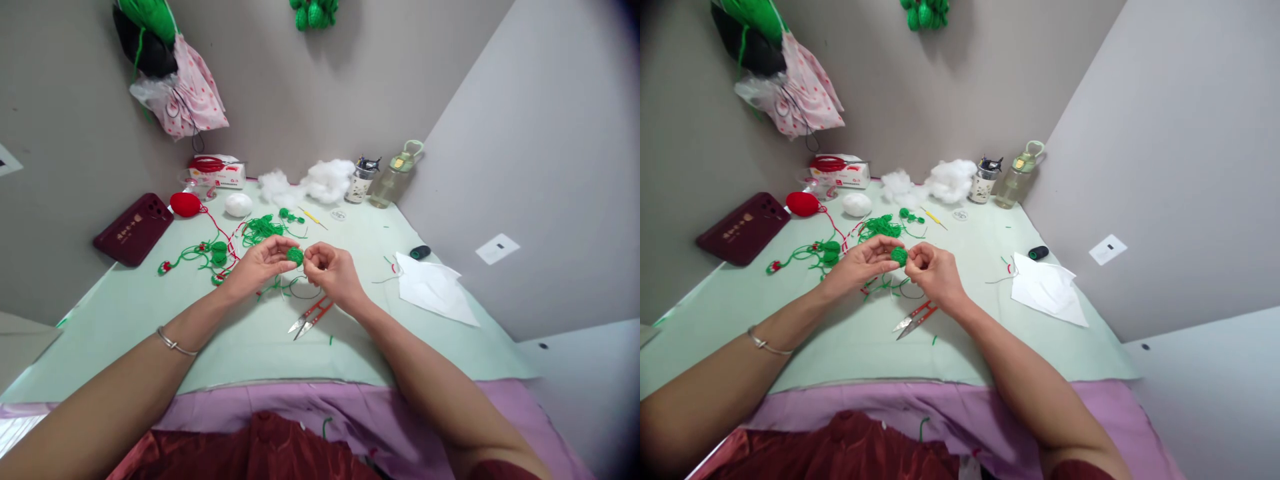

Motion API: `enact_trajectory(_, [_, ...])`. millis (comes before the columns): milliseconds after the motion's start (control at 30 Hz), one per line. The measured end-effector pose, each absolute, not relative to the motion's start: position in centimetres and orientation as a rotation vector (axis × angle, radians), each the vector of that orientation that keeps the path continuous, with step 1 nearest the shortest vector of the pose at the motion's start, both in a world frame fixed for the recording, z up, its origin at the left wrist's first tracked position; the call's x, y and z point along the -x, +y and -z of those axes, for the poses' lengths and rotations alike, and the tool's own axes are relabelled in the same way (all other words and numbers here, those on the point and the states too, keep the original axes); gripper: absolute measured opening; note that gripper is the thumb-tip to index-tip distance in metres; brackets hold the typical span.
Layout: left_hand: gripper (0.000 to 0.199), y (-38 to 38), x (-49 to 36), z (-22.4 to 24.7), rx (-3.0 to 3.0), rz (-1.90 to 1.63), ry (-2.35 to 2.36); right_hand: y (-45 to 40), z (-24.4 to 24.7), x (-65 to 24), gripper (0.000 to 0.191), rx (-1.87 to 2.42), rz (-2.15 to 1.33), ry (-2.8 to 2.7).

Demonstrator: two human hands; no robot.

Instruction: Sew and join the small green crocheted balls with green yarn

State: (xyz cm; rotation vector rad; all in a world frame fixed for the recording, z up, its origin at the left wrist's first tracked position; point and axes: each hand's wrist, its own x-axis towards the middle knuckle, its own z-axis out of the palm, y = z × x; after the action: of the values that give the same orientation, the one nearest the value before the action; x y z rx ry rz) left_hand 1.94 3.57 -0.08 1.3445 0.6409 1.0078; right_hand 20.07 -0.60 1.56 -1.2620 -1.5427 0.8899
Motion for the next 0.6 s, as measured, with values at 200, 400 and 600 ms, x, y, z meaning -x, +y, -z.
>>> enact_trajectory(200, [0.032,3.4,-2.1,-0.2,-1.333,-1.033,0.67,-1.4,-2.0,-19.3,0.01,1.153,-1.014,-1.567])
enact_trajectory(400, [0.034,3.0,-2.1,0.0,-1.322,-1.03,0.709,-2.1,-1.9,-18.6,0.019,1.064,-1.122,-1.625])
enact_trajectory(600, [0.027,3.3,-1.6,-0.9,-1.062,-1.016,0.614,-1.7,-2.7,-19.8,0.029,0.974,-1.237,-1.48])
